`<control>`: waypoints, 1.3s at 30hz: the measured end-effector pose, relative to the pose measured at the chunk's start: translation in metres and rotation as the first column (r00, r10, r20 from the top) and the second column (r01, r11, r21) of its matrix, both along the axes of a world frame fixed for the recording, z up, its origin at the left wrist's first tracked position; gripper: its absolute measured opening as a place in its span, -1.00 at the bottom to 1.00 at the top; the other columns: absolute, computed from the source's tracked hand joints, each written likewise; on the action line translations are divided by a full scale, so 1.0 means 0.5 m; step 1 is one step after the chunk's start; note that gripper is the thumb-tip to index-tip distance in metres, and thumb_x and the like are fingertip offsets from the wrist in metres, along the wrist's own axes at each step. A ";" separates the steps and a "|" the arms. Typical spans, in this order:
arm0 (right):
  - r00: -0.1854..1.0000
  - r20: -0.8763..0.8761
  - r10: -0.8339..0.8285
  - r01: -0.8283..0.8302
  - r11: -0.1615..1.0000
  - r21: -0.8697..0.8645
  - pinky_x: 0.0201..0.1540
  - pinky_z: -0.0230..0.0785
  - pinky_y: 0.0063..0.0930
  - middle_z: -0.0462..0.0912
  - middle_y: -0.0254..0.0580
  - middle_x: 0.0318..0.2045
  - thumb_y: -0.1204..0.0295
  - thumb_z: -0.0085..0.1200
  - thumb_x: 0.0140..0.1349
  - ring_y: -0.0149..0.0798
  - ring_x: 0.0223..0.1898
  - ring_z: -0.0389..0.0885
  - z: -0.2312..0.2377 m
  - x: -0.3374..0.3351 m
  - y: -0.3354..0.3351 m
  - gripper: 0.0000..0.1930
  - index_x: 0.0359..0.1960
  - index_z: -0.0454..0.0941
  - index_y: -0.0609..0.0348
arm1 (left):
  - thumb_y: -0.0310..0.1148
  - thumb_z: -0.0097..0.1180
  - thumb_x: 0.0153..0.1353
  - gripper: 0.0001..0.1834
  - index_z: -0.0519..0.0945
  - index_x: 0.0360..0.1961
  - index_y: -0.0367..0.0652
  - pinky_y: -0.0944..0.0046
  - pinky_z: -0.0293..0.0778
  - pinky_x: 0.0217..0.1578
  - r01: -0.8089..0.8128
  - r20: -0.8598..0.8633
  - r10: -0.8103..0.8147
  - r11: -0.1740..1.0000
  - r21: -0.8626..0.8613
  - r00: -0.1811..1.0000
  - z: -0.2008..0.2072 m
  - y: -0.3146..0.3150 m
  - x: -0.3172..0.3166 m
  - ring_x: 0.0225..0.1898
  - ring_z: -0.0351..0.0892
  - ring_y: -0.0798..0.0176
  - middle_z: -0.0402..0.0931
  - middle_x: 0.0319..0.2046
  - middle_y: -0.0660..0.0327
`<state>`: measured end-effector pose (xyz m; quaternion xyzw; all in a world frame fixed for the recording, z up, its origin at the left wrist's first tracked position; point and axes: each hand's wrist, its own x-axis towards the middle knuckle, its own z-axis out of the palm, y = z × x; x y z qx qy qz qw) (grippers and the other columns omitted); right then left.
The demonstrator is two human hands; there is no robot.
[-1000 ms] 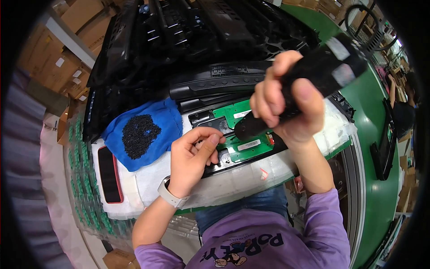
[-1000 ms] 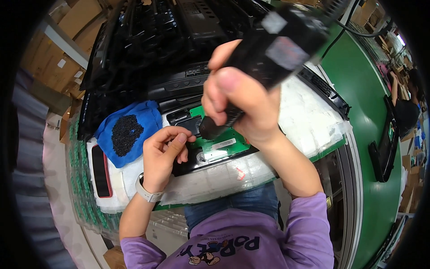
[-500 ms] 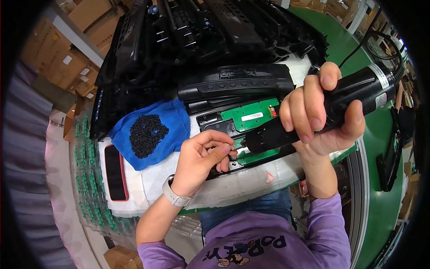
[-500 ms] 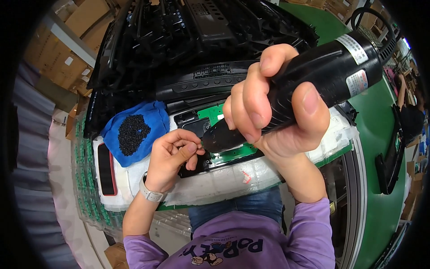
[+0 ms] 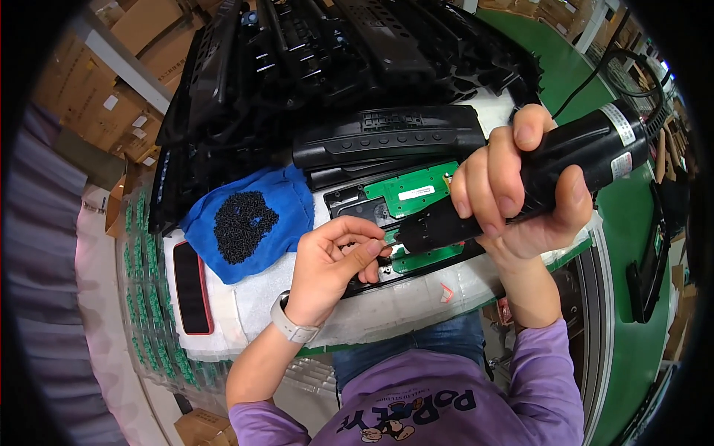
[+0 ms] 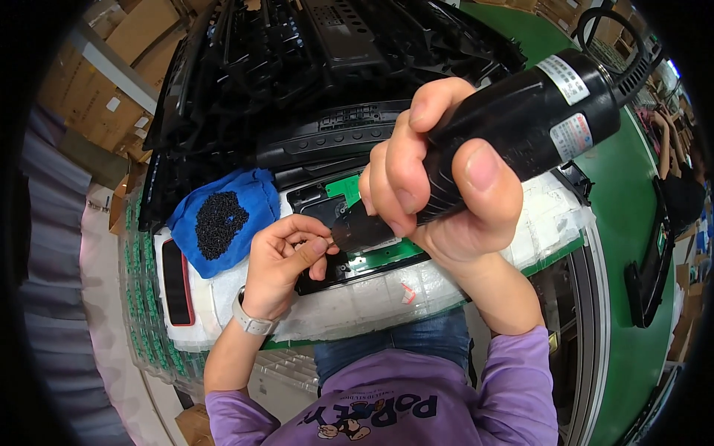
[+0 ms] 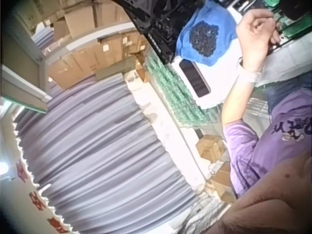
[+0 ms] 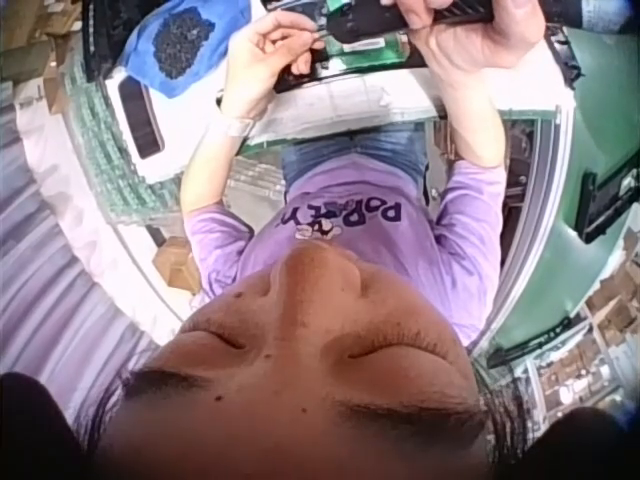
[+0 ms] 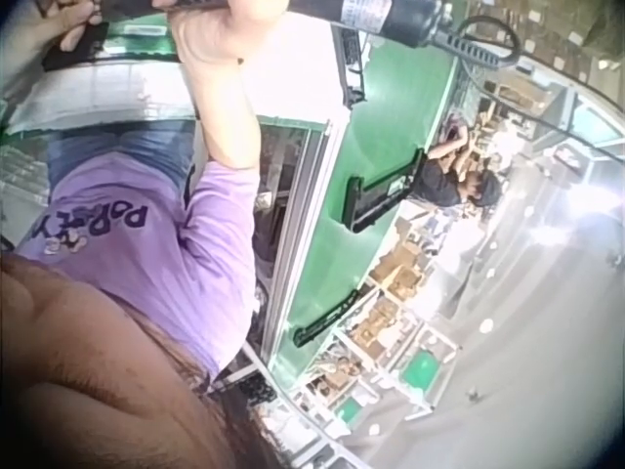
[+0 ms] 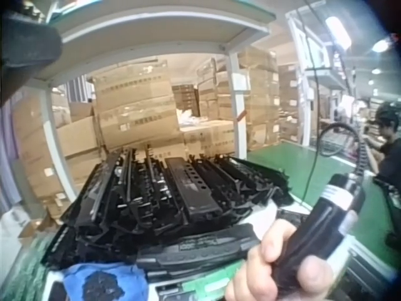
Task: The person is assembling electronic components by placing circuit boards into plastic housings and securing them with an electric screwdriver.
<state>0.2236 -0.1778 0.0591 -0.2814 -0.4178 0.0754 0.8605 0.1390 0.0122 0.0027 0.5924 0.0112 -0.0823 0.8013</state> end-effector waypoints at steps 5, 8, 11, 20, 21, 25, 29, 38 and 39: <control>1.000 -0.019 -0.016 0.016 0.999 0.031 -0.48 0.30 -0.44 0.38 -0.35 -0.64 0.08 -0.05 0.21 -0.43 -0.74 0.33 -0.005 0.002 0.002 -0.58 -0.14 0.23 0.17 | -0.56 0.05 0.18 -0.87 0.50 -0.23 -0.36 0.52 0.37 -0.59 0.016 -0.088 -0.023 0.997 -0.082 0.996 0.006 0.004 -0.001 -0.62 0.47 0.45 0.58 -0.43 0.05; 0.998 -0.041 -0.048 0.051 0.996 0.076 -0.56 0.27 -0.44 0.38 -0.34 -0.66 0.09 -0.11 0.22 -0.42 -0.77 0.30 -0.007 0.001 0.009 -0.60 -0.14 0.26 0.18 | -0.53 0.03 0.21 -0.87 0.50 -0.24 -0.36 0.53 0.37 -0.60 0.017 -0.102 -0.026 0.996 -0.089 0.994 0.009 0.005 0.000 -0.62 0.48 0.44 0.58 -0.42 0.04; 0.996 -0.071 -0.055 0.063 0.992 0.105 -0.64 0.22 -0.46 0.36 -0.31 -0.68 0.11 -0.16 0.22 -0.42 -0.80 0.27 -0.005 0.003 0.011 -0.62 -0.15 0.28 0.20 | -0.50 0.01 0.23 -0.86 0.50 -0.24 -0.37 0.55 0.31 -0.63 -0.044 -0.063 0.047 0.998 0.051 0.997 0.017 -0.004 -0.001 -0.65 0.42 0.49 0.58 -0.45 0.09; 0.949 -0.050 -0.313 0.265 0.871 -0.414 -0.76 0.09 -0.61 0.30 -0.28 -0.74 0.33 0.01 0.09 -0.45 -0.82 0.22 0.008 0.012 0.032 -0.70 -0.27 0.29 0.29 | -0.46 0.06 0.21 -0.87 0.55 -0.29 -0.32 0.59 0.18 -0.67 -0.079 0.043 0.069 0.950 0.301 0.997 0.005 -0.009 -0.008 -0.68 0.27 0.62 0.53 -0.55 0.26; 0.947 -0.044 -0.317 0.269 0.864 -0.426 -0.75 0.10 -0.61 0.30 -0.27 -0.75 0.34 0.01 0.08 -0.45 -0.81 0.22 0.007 0.012 0.035 -0.71 -0.28 0.29 0.29 | -0.47 0.07 0.21 -0.88 0.55 -0.30 -0.32 0.59 0.19 -0.66 -0.061 0.050 0.047 0.944 0.326 0.998 0.001 -0.012 -0.009 -0.67 0.28 0.62 0.54 -0.55 0.27; 0.948 -0.003 -0.319 0.284 0.848 -0.447 -0.75 0.12 -0.60 0.31 -0.26 -0.75 0.36 0.01 0.07 -0.44 -0.81 0.24 0.005 0.010 0.045 -0.73 -0.30 0.29 0.29 | -0.47 0.08 0.20 -0.88 0.54 -0.31 -0.34 0.58 0.22 -0.64 -0.017 0.042 0.003 0.939 0.344 0.999 -0.004 -0.016 -0.009 -0.64 0.31 0.63 0.53 -0.56 0.29; 0.944 0.031 -0.329 0.297 0.803 -0.517 -0.74 0.15 -0.60 0.36 -0.26 -0.75 0.40 0.07 0.03 -0.43 -0.80 0.30 0.007 0.007 0.058 -0.74 -0.35 0.31 0.30 | -0.48 0.08 0.20 -0.88 0.54 -0.31 -0.35 0.57 0.23 -0.63 0.016 0.009 -0.019 0.952 0.306 1.000 -0.010 -0.017 -0.005 -0.64 0.31 0.62 0.53 -0.56 0.29; 0.971 0.055 -0.232 0.223 0.801 -0.555 -0.70 0.19 -0.66 0.44 -0.34 -0.71 0.44 0.20 -0.03 -0.54 -0.75 0.37 0.009 0.025 0.092 -0.81 -0.55 0.44 0.27 | -0.44 0.02 0.24 -0.85 0.54 -0.31 -0.34 0.55 0.24 -0.62 0.025 -0.007 -0.025 0.950 0.310 1.000 -0.012 -0.018 0.000 -0.66 0.31 0.57 0.53 -0.53 0.24; 0.974 0.038 -0.222 0.203 0.796 -0.570 -0.64 0.25 -0.67 0.48 -0.37 -0.72 0.41 0.23 -0.05 -0.57 -0.71 0.40 0.010 0.025 0.090 -0.79 -0.58 0.46 0.26 | -0.44 0.02 0.24 -0.85 0.54 -0.31 -0.34 0.55 0.24 -0.62 0.027 -0.005 -0.026 0.950 0.311 1.000 -0.014 -0.018 0.001 -0.66 0.31 0.57 0.53 -0.53 0.24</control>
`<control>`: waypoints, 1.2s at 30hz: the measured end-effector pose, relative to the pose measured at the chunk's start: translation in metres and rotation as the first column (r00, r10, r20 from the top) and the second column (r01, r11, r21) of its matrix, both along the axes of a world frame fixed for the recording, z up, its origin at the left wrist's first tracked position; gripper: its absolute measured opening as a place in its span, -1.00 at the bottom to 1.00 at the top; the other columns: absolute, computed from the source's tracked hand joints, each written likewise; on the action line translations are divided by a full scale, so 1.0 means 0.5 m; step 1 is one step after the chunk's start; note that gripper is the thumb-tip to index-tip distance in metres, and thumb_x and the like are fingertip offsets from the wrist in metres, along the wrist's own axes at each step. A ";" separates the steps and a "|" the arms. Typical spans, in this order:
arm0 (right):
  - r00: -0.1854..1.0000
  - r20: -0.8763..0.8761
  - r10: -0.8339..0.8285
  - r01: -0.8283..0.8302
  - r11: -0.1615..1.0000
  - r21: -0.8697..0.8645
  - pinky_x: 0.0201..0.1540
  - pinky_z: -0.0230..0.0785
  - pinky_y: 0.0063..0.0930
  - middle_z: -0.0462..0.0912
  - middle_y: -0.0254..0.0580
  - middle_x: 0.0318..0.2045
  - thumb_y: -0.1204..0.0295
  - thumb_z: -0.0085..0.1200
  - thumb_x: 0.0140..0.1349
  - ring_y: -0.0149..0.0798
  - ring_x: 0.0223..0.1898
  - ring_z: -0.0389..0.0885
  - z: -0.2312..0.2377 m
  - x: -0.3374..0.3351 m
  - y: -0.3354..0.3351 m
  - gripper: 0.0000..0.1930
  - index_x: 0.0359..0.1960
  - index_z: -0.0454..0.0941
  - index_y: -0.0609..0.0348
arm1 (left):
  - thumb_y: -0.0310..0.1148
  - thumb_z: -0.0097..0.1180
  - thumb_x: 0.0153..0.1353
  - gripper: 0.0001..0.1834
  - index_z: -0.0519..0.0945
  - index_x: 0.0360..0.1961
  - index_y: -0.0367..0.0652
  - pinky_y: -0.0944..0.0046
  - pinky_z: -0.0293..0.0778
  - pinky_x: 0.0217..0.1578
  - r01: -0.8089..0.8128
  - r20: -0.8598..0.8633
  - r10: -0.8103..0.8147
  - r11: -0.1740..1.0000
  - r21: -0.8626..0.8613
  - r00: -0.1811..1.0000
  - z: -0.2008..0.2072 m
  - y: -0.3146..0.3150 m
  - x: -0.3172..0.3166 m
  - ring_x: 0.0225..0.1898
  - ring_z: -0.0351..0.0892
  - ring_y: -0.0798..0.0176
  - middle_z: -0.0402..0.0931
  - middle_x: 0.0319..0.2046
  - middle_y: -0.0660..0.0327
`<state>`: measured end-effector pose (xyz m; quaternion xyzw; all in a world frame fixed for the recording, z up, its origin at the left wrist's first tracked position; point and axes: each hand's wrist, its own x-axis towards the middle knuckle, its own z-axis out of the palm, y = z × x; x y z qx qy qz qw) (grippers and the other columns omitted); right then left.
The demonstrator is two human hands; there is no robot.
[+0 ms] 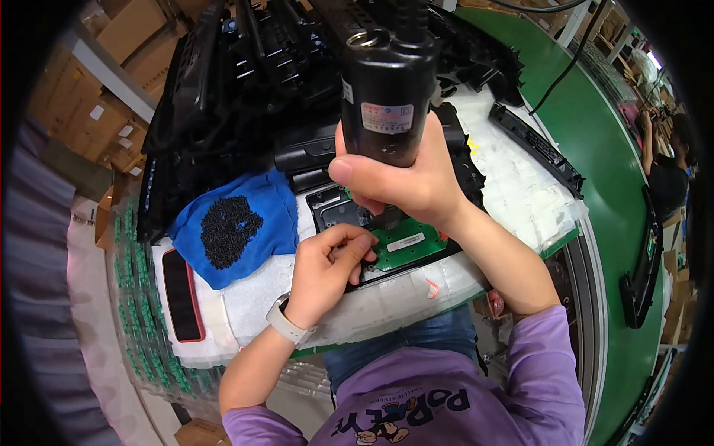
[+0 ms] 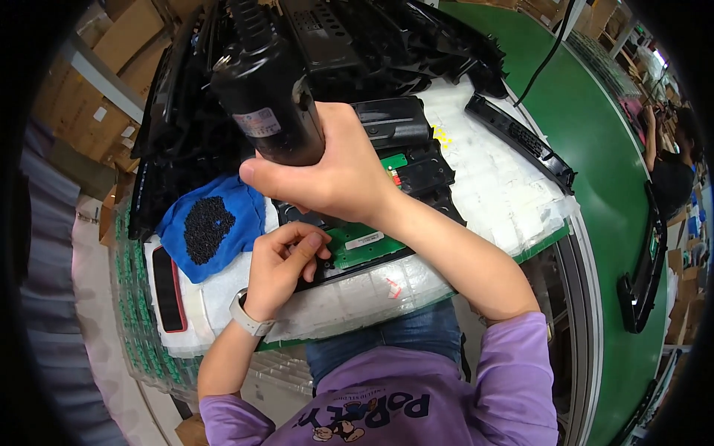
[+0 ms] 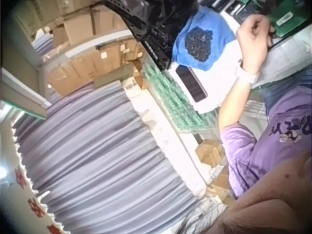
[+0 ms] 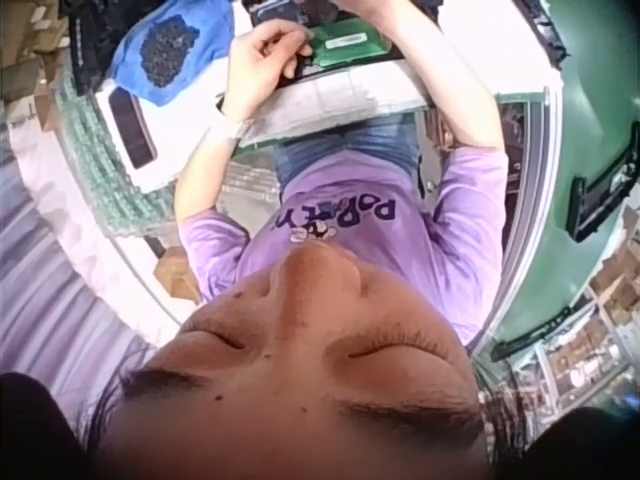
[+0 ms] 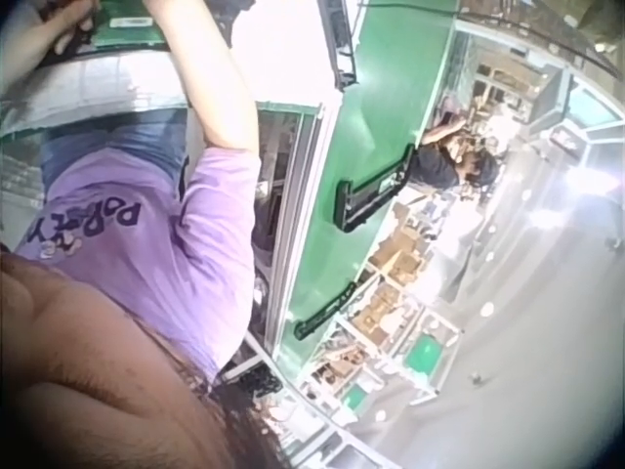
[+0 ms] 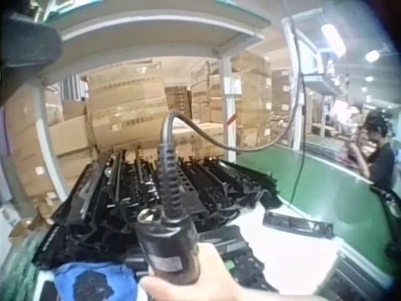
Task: The person is assembling electronic components by placing circuit boards into plastic housings and securing them with an electric screwdriver.
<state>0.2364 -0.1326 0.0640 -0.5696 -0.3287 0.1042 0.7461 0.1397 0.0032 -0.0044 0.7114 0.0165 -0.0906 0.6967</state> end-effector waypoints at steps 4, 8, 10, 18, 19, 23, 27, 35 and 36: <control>0.979 0.176 -0.099 0.085 0.993 0.081 -0.53 0.31 -0.65 0.52 -0.36 -0.66 0.45 0.26 -0.09 -0.57 -0.62 0.45 -0.005 -0.028 0.006 -0.80 -0.49 0.48 0.23 | -0.40 -0.05 0.29 -0.81 0.52 -0.31 -0.33 0.55 0.23 -0.63 -0.002 0.008 0.002 0.999 -0.054 1.000 -0.009 0.004 -0.003 -0.66 0.30 0.56 0.51 -0.51 0.23; 0.994 0.106 -0.038 0.035 0.999 0.024 -0.57 0.29 -0.63 0.49 -0.30 -0.58 0.53 0.22 -0.12 -0.51 -0.66 0.42 0.003 -0.033 -0.029 -0.74 -0.37 0.43 0.24 | -0.41 -0.04 0.28 -0.83 0.51 -0.30 -0.33 0.56 0.23 -0.62 -0.037 0.017 0.039 0.994 -0.107 0.999 -0.006 0.000 -0.005 -0.66 0.31 0.56 0.52 -0.49 0.21; 0.999 0.012 0.038 -0.040 0.977 0.211 -0.65 0.25 -0.55 0.41 -0.34 -0.65 0.31 0.12 0.04 -0.48 -0.75 0.35 -0.013 -0.021 -0.048 -0.69 -0.28 0.36 0.22 | -0.43 -0.02 0.27 -0.84 0.51 -0.30 -0.33 0.56 0.24 -0.62 -0.066 0.027 0.070 0.990 -0.125 0.997 -0.001 0.001 -0.006 -0.65 0.32 0.55 0.54 -0.48 0.20; 0.993 -0.046 0.112 -0.048 0.708 0.705 -0.62 0.27 -0.42 0.36 -0.30 -0.71 0.17 -0.19 0.23 -0.39 -0.80 0.30 -0.006 0.000 -0.084 -0.66 -0.16 0.38 0.18 | -0.47 0.07 0.21 -0.86 0.53 -0.27 -0.34 0.59 0.25 -0.63 -0.052 0.051 0.060 0.987 -0.150 0.997 0.020 0.012 -0.009 -0.61 0.40 0.55 0.58 -0.42 0.16; 0.993 -0.055 0.108 -0.039 0.712 0.701 -0.63 0.26 -0.42 0.36 -0.30 -0.71 0.17 -0.19 0.23 -0.39 -0.80 0.29 -0.007 -0.001 -0.082 -0.66 -0.17 0.37 0.18 | -0.47 0.09 0.19 -0.86 0.53 -0.27 -0.34 0.60 0.26 -0.62 -0.054 0.057 0.063 0.986 -0.155 0.996 0.019 0.012 -0.009 -0.61 0.40 0.55 0.58 -0.43 0.16; 0.994 -0.053 0.093 -0.033 0.741 0.670 -0.64 0.25 -0.41 0.35 -0.30 -0.72 0.17 -0.18 0.23 -0.38 -0.82 0.27 -0.012 -0.009 -0.079 -0.68 -0.21 0.34 0.19 | -0.52 0.11 0.16 -0.88 0.53 -0.29 -0.36 0.60 0.28 -0.60 -0.056 0.058 0.065 0.988 -0.143 0.996 0.018 0.013 -0.007 -0.60 0.41 0.56 0.58 -0.46 0.17; 0.994 -0.031 0.109 -0.063 0.760 0.647 -0.64 0.25 -0.41 0.34 -0.30 -0.73 0.18 -0.19 0.23 -0.38 -0.83 0.25 -0.014 -0.014 -0.075 -0.70 -0.25 0.32 0.19 | -0.55 0.12 0.15 -0.89 0.54 -0.30 -0.36 0.59 0.29 -0.60 -0.036 0.059 0.043 0.994 -0.107 0.997 0.016 0.015 -0.007 -0.59 0.42 0.55 0.58 -0.48 0.18; 0.961 -0.277 -0.005 0.186 0.754 0.630 -0.60 0.27 -0.40 0.33 -0.31 -0.73 0.16 -0.22 0.26 -0.38 -0.79 0.28 -0.010 -0.033 -0.059 -0.71 -0.29 0.33 0.15 | -0.48 0.06 0.21 -0.87 0.52 -0.35 -0.37 0.55 0.30 -0.64 -0.032 -0.026 0.026 0.967 -0.252 0.999 0.022 0.020 -0.009 -0.67 0.47 0.45 0.58 -0.50 0.11; 0.961 -0.278 -0.005 0.186 0.754 0.630 -0.60 0.27 -0.40 0.33 -0.31 -0.73 0.16 -0.22 0.26 -0.38 -0.79 0.28 -0.009 -0.033 -0.060 -0.71 -0.29 0.33 0.15 | -0.48 0.06 0.21 -0.87 0.52 -0.35 -0.37 0.55 0.30 -0.64 -0.031 -0.027 0.025 0.967 -0.252 0.999 0.022 0.020 -0.009 -0.67 0.47 0.45 0.58 -0.50 0.11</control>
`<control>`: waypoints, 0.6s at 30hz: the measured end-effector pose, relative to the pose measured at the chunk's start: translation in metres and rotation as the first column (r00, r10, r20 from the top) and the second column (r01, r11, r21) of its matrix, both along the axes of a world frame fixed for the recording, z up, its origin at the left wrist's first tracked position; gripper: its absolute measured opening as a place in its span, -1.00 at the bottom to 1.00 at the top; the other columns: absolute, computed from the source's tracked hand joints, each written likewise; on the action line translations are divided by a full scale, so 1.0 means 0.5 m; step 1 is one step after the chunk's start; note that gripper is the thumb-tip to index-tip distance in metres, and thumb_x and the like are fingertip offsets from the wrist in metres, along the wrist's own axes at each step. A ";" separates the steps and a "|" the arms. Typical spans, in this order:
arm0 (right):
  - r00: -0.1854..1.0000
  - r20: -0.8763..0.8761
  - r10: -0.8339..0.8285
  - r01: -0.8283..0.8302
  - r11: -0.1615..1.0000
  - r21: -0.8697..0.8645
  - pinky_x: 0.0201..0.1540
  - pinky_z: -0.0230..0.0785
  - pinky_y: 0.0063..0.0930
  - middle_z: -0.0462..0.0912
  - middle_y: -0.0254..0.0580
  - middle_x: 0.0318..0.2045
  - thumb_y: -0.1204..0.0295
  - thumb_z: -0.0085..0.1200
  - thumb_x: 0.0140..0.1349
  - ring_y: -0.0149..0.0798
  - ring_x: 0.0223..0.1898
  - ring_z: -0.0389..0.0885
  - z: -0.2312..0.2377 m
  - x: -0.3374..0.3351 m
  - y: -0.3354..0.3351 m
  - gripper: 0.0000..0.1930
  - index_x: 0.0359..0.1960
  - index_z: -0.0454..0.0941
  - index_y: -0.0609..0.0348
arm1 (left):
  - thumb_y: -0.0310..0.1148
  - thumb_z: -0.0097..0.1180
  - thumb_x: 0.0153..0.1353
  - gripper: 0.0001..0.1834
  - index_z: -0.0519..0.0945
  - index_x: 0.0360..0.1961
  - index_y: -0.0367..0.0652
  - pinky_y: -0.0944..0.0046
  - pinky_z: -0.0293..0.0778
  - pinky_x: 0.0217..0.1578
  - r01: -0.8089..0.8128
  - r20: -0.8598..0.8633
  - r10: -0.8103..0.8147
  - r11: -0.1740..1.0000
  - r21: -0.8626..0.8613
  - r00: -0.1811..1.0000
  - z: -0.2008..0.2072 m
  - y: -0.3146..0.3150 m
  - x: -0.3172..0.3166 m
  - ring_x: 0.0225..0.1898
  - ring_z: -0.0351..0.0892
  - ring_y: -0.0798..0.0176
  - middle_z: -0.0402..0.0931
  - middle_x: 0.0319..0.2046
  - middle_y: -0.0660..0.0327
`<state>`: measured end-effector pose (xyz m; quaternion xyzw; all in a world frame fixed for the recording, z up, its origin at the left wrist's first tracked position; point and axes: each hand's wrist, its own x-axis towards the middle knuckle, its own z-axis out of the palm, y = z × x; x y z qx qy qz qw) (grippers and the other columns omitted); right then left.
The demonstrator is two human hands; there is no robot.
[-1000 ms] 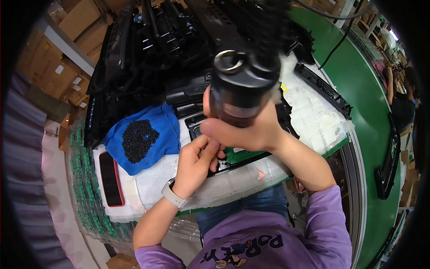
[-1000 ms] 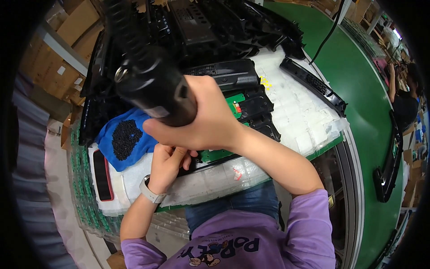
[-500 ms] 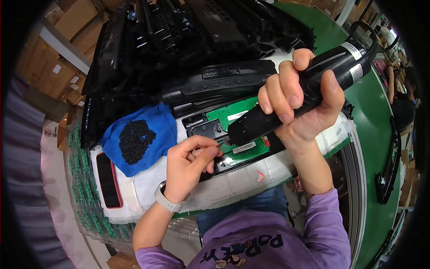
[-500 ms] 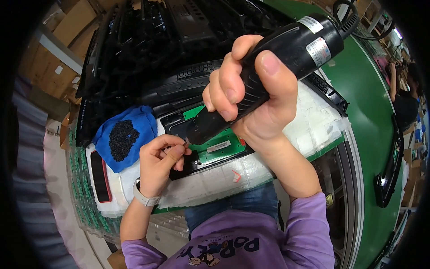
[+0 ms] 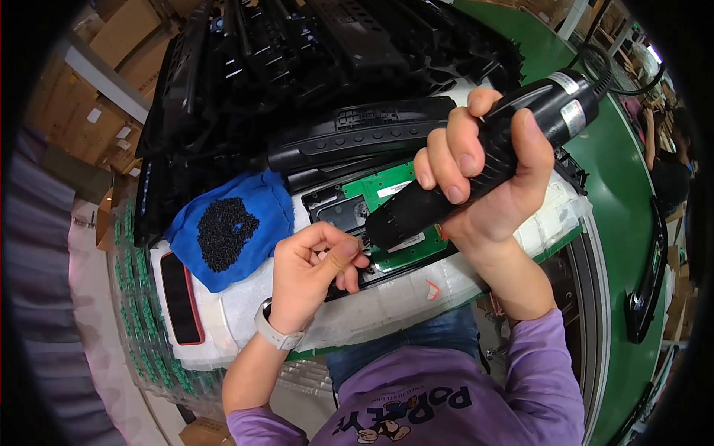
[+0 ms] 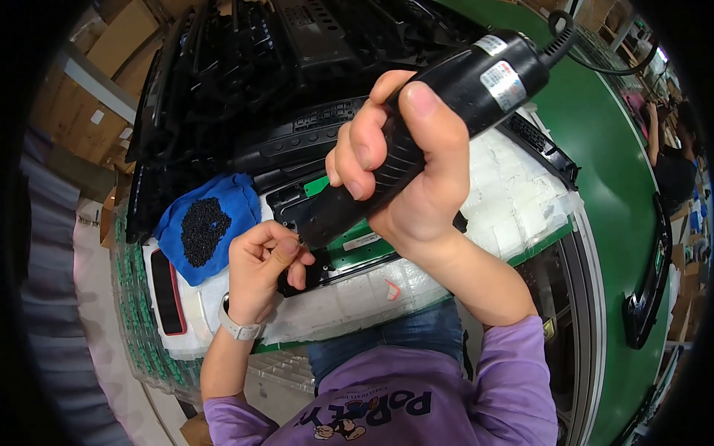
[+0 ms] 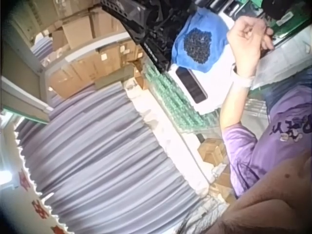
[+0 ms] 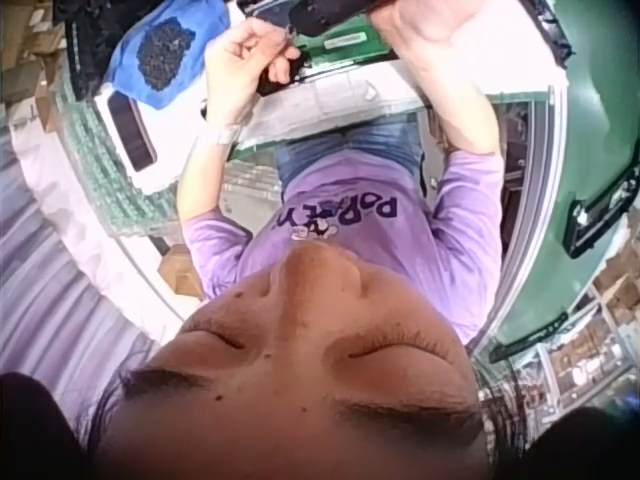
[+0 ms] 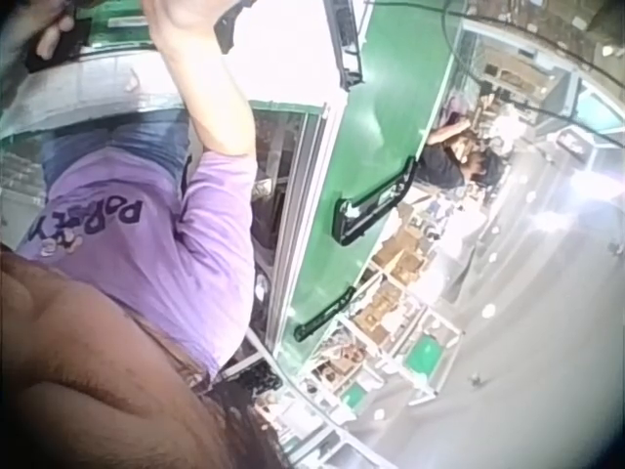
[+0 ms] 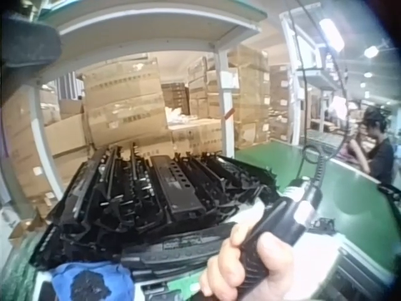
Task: The person is assembling electronic components by placing circuit boards into plastic housings and securing them with an electric screwdriver.
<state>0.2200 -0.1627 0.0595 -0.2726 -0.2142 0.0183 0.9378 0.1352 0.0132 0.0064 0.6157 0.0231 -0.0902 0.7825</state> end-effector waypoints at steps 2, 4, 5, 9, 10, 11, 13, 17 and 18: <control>0.998 0.062 0.001 -0.002 1.000 0.015 -0.58 0.28 -0.39 0.34 -0.32 -0.72 0.14 -0.23 0.27 -0.38 -0.78 0.28 0.002 0.001 -0.005 -0.69 -0.29 0.35 0.13 | -0.48 0.05 0.22 -0.88 0.51 -0.36 -0.35 0.56 0.30 -0.63 -0.048 0.061 0.047 0.999 0.023 0.997 -0.001 -0.003 0.001 -0.65 0.47 0.46 0.57 -0.49 0.12; 0.998 0.066 -0.019 0.017 1.000 0.025 -0.58 0.27 -0.38 0.34 -0.32 -0.72 0.13 -0.23 0.27 -0.38 -0.78 0.28 0.005 0.000 -0.010 -0.69 -0.28 0.35 0.13 | -0.48 0.06 0.21 -0.88 0.51 -0.35 -0.35 0.56 0.30 -0.63 -0.058 0.056 0.056 0.998 0.029 0.997 0.000 -0.004 0.002 -0.64 0.47 0.46 0.57 -0.49 0.11; 0.997 0.070 -0.040 0.038 0.999 0.037 -0.58 0.27 -0.38 0.35 -0.32 -0.71 0.13 -0.23 0.27 -0.38 -0.78 0.28 0.007 0.000 -0.013 -0.69 -0.26 0.36 0.13 | -0.48 0.06 0.21 -0.89 0.51 -0.34 -0.35 0.56 0.31 -0.62 -0.065 0.052 0.063 0.997 0.035 0.997 0.001 -0.004 0.003 -0.63 0.47 0.47 0.57 -0.49 0.11; 0.997 0.069 -0.037 0.033 0.998 0.047 -0.58 0.26 -0.38 0.36 -0.32 -0.70 0.12 -0.23 0.27 -0.38 -0.78 0.28 0.002 0.006 -0.017 -0.68 -0.25 0.36 0.12 | -0.45 0.08 0.21 -0.87 0.48 -0.32 -0.32 0.53 0.32 -0.62 -0.057 0.052 0.055 0.998 0.032 0.997 -0.007 -0.004 0.007 -0.65 0.44 0.43 0.55 -0.50 0.10; 0.997 0.068 -0.036 0.033 0.998 0.048 -0.58 0.26 -0.38 0.36 -0.32 -0.70 0.12 -0.23 0.27 -0.38 -0.78 0.28 0.002 0.006 -0.015 -0.68 -0.25 0.36 0.12 | -0.46 0.08 0.20 -0.87 0.48 -0.32 -0.32 0.53 0.32 -0.62 -0.071 0.056 0.069 0.997 0.029 0.996 -0.006 -0.007 0.006 -0.66 0.43 0.44 0.55 -0.50 0.10; 0.997 0.075 -0.028 0.025 0.999 0.040 -0.58 0.26 -0.38 0.36 -0.32 -0.70 0.12 -0.22 0.27 -0.38 -0.78 0.28 0.001 0.005 -0.013 -0.68 -0.25 0.35 0.12 | -0.46 0.08 0.20 -0.88 0.49 -0.32 -0.33 0.53 0.31 -0.63 -0.085 0.061 0.083 0.996 0.026 0.995 -0.005 -0.008 0.006 -0.66 0.43 0.44 0.55 -0.50 0.10; 0.996 0.082 -0.020 0.017 0.999 0.033 -0.58 0.26 -0.38 0.36 -0.32 -0.70 0.12 -0.22 0.26 -0.38 -0.78 0.28 0.000 0.003 -0.011 -0.68 -0.24 0.35 0.13 | -0.46 0.09 0.20 -0.87 0.50 -0.31 -0.33 0.54 0.31 -0.63 -0.078 0.044 0.078 0.997 0.013 0.996 -0.004 -0.008 0.004 -0.67 0.43 0.44 0.56 -0.50 0.10; 0.992 0.124 -0.030 0.026 0.999 0.029 -0.57 0.26 -0.38 0.35 -0.31 -0.70 0.11 -0.22 0.26 -0.38 -0.78 0.28 -0.003 0.001 -0.010 -0.67 -0.24 0.34 0.13 | -0.44 0.10 0.20 -0.85 0.51 -0.30 -0.34 0.54 0.30 -0.65 -0.064 0.008 0.064 0.998 -0.001 0.998 -0.005 -0.006 0.004 -0.69 0.42 0.43 0.56 -0.50 0.09; 0.990 0.143 -0.017 0.013 0.999 0.032 -0.57 0.27 -0.38 0.35 -0.31 -0.70 0.11 -0.22 0.26 -0.37 -0.78 0.28 -0.003 0.001 -0.010 -0.67 -0.24 0.33 0.13 | -0.44 0.10 0.20 -0.85 0.51 -0.30 -0.34 0.54 0.30 -0.65 -0.064 0.008 0.064 0.998 -0.001 0.998 -0.007 -0.007 0.004 -0.69 0.42 0.43 0.56 -0.50 0.09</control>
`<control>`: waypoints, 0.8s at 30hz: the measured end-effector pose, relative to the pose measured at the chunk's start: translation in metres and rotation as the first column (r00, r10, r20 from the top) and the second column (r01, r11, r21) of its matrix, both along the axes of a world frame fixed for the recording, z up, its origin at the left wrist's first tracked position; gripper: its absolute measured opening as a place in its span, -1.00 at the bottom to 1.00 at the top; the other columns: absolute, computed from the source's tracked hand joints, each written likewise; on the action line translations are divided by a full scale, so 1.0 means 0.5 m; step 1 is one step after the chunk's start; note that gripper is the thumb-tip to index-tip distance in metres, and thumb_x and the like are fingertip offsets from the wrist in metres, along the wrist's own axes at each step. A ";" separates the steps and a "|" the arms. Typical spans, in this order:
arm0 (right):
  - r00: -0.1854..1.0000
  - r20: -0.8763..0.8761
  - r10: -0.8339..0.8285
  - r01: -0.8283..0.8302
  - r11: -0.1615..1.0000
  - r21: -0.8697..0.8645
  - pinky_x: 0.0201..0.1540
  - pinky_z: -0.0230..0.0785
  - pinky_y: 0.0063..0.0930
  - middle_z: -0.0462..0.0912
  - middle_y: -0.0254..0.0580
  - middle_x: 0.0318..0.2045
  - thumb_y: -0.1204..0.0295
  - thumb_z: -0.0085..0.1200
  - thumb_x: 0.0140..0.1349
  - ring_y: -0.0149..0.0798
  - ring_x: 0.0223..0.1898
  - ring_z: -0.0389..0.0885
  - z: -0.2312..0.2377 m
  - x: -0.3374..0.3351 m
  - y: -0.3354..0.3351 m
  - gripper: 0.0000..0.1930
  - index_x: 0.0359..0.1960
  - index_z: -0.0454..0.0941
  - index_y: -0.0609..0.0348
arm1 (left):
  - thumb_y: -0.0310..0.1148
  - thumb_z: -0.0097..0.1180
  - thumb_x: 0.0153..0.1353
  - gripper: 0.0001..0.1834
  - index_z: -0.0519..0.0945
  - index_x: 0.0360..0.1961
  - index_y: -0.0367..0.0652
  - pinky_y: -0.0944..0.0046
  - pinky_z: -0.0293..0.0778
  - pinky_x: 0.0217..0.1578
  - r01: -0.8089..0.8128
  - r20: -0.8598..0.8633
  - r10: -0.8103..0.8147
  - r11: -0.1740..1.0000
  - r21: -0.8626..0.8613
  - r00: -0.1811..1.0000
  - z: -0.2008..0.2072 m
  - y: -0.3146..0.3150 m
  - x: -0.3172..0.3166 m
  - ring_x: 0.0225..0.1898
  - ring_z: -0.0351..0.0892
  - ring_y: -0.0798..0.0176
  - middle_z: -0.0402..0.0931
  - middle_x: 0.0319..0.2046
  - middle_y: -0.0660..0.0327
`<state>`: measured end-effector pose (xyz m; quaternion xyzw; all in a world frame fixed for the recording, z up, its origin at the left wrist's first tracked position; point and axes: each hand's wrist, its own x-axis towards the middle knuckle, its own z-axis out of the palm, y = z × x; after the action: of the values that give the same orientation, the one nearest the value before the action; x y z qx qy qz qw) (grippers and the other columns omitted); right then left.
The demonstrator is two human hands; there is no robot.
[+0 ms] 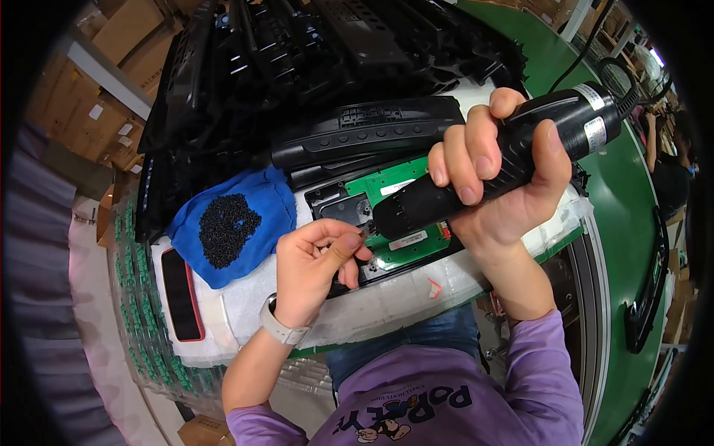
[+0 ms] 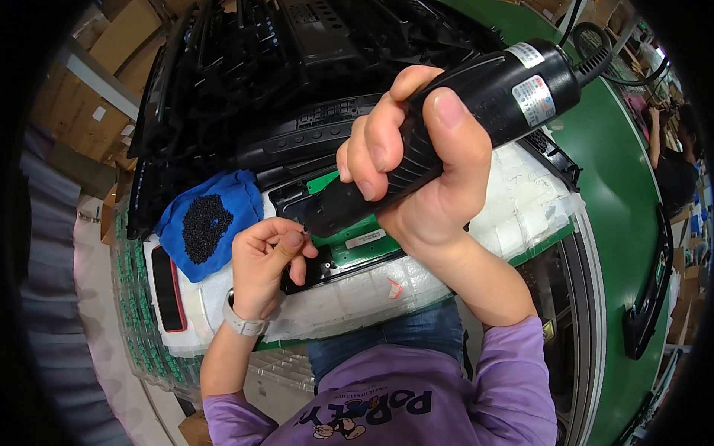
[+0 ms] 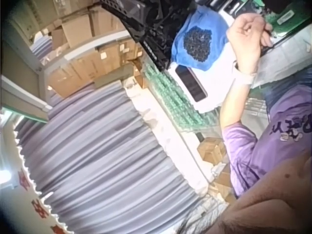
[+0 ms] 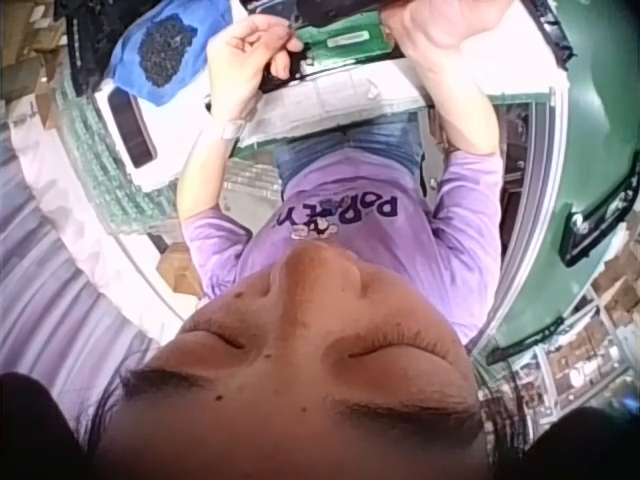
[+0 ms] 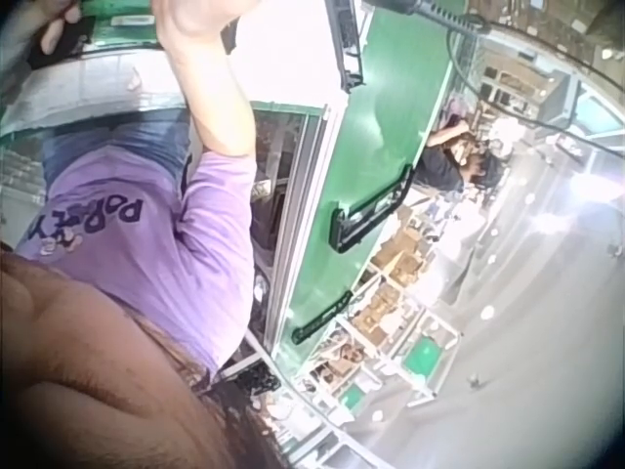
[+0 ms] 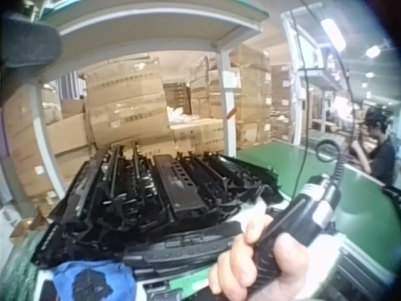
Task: The person is assembling electronic components by placing circuit boards into plastic housings and securing them with an electric screwdriver.
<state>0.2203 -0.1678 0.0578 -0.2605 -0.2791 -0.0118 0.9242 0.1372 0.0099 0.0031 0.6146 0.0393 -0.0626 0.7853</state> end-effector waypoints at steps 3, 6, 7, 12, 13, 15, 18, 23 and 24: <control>0.999 -0.045 -0.017 0.017 1.000 -0.006 -0.57 0.27 -0.37 0.36 -0.31 -0.70 0.12 -0.23 0.27 -0.39 -0.78 0.28 0.003 -0.003 0.002 -0.68 -0.24 0.34 0.13 | -0.42 0.10 0.20 -0.84 0.51 -0.30 -0.34 0.53 0.30 -0.65 0.006 0.023 -0.005 0.999 -0.032 1.000 -0.003 -0.004 -0.002 -0.69 0.42 0.43 0.56 -0.53 0.11; 0.995 -0.099 0.017 -0.014 0.999 0.032 -0.58 0.26 -0.40 0.35 -0.30 -0.71 0.16 -0.22 0.27 -0.39 -0.78 0.28 0.011 0.003 -0.001 -0.69 -0.27 0.33 0.18 | -0.38 0.06 0.23 -0.80 0.49 -0.24 -0.34 0.50 0.36 -0.52 -0.005 0.080 -0.004 0.993 0.119 0.997 0.001 -0.011 -0.003 -0.55 0.47 0.43 0.57 -0.43 0.09; 0.995 -0.100 0.015 -0.012 0.999 0.030 -0.58 0.26 -0.40 0.35 -0.30 -0.71 0.16 -0.22 0.27 -0.39 -0.78 0.28 0.012 0.005 -0.002 -0.69 -0.27 0.33 0.18 | -0.36 0.02 0.26 -0.78 0.45 -0.19 -0.32 0.48 0.37 -0.42 -0.093 0.152 0.076 0.989 0.113 0.986 -0.004 -0.015 -0.001 -0.44 0.49 0.41 0.55 -0.34 0.07; 0.996 0.085 -0.034 0.072 0.863 -0.500 -0.71 0.14 -0.54 0.28 -0.31 -0.73 0.27 -0.04 0.14 -0.44 -0.82 0.22 0.015 0.006 -0.007 -0.69 -0.23 0.30 0.27 | -0.37 -0.13 0.32 -0.76 0.33 -0.08 -0.29 0.38 0.39 -0.10 -0.186 0.107 0.204 0.969 -0.163 0.973 -0.016 -0.001 0.010 -0.10 0.53 0.19 0.47 -0.10 -0.01; 0.994 0.096 -0.044 0.089 0.832 -0.548 -0.74 0.11 -0.56 0.27 -0.30 -0.75 0.30 0.00 0.10 -0.44 -0.82 0.22 0.014 0.002 0.000 -0.69 -0.25 0.30 0.28 | -0.37 -0.13 0.32 -0.76 0.33 -0.08 -0.29 0.38 0.39 -0.10 -0.179 0.106 0.198 0.970 -0.166 0.974 -0.015 -0.004 0.010 -0.10 0.53 0.19 0.47 -0.10 -0.01; 0.996 0.051 -0.074 0.090 0.800 -0.593 -0.75 0.11 -0.60 0.31 -0.26 -0.76 0.36 0.07 0.02 -0.44 -0.83 0.21 0.014 -0.006 0.011 -0.70 -0.31 0.30 0.29 | -0.44 -0.26 0.36 -0.80 0.28 -0.07 -0.33 0.32 0.41 -0.06 -0.149 0.104 0.164 0.979 -0.136 0.981 -0.011 -0.010 0.010 -0.09 0.54 0.13 0.46 -0.11 -0.06; 0.996 0.071 -0.055 0.088 0.772 -0.629 -0.74 0.13 -0.60 0.33 -0.26 -0.76 0.39 0.06 0.01 -0.44 -0.83 0.23 0.009 -0.006 0.019 -0.71 -0.33 0.29 0.29 | -0.43 -0.27 0.36 -0.79 0.27 -0.07 -0.33 0.30 0.44 -0.07 -0.126 0.082 0.137 0.984 -0.128 0.987 -0.010 -0.004 0.007 -0.08 0.55 0.08 0.47 -0.11 -0.10; 0.996 0.079 -0.036 0.077 0.780 -0.621 -0.73 0.14 -0.60 0.35 -0.26 -0.76 0.43 0.04 0.02 -0.45 -0.82 0.25 0.012 -0.008 0.023 -0.75 -0.33 0.29 0.29 | -0.40 -0.26 0.37 -0.77 0.27 -0.06 -0.33 0.31 0.48 -0.15 -0.132 0.118 0.143 0.987 -0.095 0.983 -0.009 -0.001 0.008 -0.16 0.58 0.11 0.50 -0.17 -0.08; 0.997 0.069 -0.034 0.070 0.775 -0.629 -0.73 0.15 -0.61 0.36 -0.26 -0.76 0.45 0.05 0.02 -0.45 -0.82 0.26 0.014 -0.009 0.025 -0.75 -0.32 0.28 0.29 | -0.38 -0.25 0.37 -0.76 0.27 -0.06 -0.33 0.32 0.49 -0.17 -0.125 0.121 0.135 0.988 -0.085 0.983 -0.009 0.002 0.008 -0.19 0.59 0.13 0.51 -0.19 -0.07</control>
<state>0.2157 -0.1553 0.0646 -0.5618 -0.2845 0.0500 0.7752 0.1410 0.0106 -0.0012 0.5826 0.0271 0.0263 0.8119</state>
